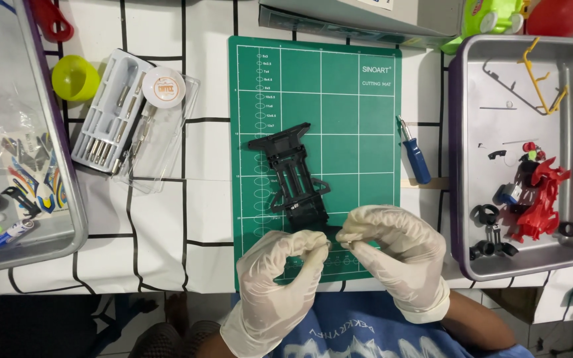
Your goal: The person assembles a black plastic model vehicle on a green cutting mat. They attach small black components to the chassis, insert a white piece, and then attach wheels to the sides of the model.
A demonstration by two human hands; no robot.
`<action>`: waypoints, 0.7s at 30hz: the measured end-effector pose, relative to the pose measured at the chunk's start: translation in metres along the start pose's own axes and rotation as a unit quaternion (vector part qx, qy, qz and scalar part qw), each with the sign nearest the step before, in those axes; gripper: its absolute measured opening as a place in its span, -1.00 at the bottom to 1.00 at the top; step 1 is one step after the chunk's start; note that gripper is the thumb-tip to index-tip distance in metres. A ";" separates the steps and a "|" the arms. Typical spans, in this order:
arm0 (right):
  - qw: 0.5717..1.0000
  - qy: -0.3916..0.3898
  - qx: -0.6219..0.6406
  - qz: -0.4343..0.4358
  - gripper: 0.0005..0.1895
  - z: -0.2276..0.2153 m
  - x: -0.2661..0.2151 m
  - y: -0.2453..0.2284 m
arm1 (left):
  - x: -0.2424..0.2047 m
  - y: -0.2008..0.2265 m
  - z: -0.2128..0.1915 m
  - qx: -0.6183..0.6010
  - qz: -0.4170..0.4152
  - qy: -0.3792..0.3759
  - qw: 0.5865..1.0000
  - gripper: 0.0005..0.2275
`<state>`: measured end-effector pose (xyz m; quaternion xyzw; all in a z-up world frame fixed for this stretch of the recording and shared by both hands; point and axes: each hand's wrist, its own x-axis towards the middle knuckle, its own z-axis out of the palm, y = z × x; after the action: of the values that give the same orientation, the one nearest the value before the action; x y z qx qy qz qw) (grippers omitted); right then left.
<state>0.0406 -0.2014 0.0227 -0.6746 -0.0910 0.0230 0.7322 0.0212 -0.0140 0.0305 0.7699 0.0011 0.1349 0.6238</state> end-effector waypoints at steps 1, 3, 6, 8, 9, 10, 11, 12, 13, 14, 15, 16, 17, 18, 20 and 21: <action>1.000 0.000 -0.002 0.000 -0.61 0.004 0.003 -0.004 | 0.000 0.001 0.001 -0.001 0.000 0.001 1.000 -0.85; 0.999 -0.016 -0.028 0.013 -0.81 0.012 0.009 -0.013 | 0.000 0.002 0.002 0.005 0.051 -0.002 0.999 -0.86; 0.998 0.032 -0.042 -0.016 -0.62 0.003 -0.005 0.005 | -0.008 0.003 0.004 0.057 0.069 -0.027 0.996 -0.84; 0.994 0.014 -0.100 -0.044 -0.75 0.010 0.007 -0.005 | -0.010 0.000 0.007 0.077 0.093 -0.008 0.993 -0.85; 0.985 -0.002 -0.156 -0.072 -0.87 0.014 0.013 -0.011 | -0.011 -0.001 0.009 0.098 0.117 0.008 0.988 -0.87; 0.985 -0.003 -0.156 -0.072 -0.87 0.015 0.014 -0.013 | -0.010 -0.001 0.008 0.098 0.117 0.010 0.988 -0.87; 0.981 -0.012 -0.182 -0.067 -0.91 0.016 0.014 -0.015 | -0.009 -0.001 0.008 0.112 0.125 0.017 0.986 -0.89; 0.976 -0.019 -0.208 -0.061 -0.94 0.017 0.015 -0.018 | -0.007 -0.002 0.007 0.126 0.133 0.023 0.983 -0.91; 0.976 -0.020 -0.209 -0.062 -0.94 0.015 0.014 -0.017 | -0.008 -0.003 0.007 0.125 0.133 0.023 0.983 -0.91; 0.975 -0.028 -0.212 -0.063 -0.89 0.013 0.012 -0.015 | -0.008 -0.005 0.006 0.127 0.137 0.016 0.982 -0.92; 0.974 -0.036 -0.215 -0.064 -0.83 0.010 0.011 -0.014 | -0.008 -0.006 0.006 0.129 0.140 0.008 0.982 -0.93; 0.974 -0.035 -0.216 -0.065 -0.83 0.006 0.010 -0.014 | -0.009 -0.007 0.005 0.128 0.141 0.008 0.982 -0.93; 0.958 -0.068 -0.264 -0.088 -0.80 0.001 0.009 -0.013 | -0.009 -0.008 0.005 0.127 0.142 -0.002 0.982 -0.95; 0.938 -0.101 -0.311 -0.110 -0.77 -0.003 0.008 -0.013 | -0.009 -0.008 0.005 0.126 0.143 -0.013 0.982 -0.95; 0.905 -0.116 -0.371 -0.173 -0.77 -0.009 0.009 -0.010 | -0.005 -0.010 0.004 0.098 0.117 -0.077 0.985 -0.81; 0.864 -0.130 -0.428 -0.233 -0.75 -0.012 0.010 -0.009 | -0.003 -0.010 0.003 0.071 0.091 -0.140 0.983 -0.66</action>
<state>0.0514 -0.2124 0.0318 -0.8717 -0.3409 -0.1017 0.3371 0.0210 -0.0151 0.0196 0.8203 -0.1467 0.0810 0.5468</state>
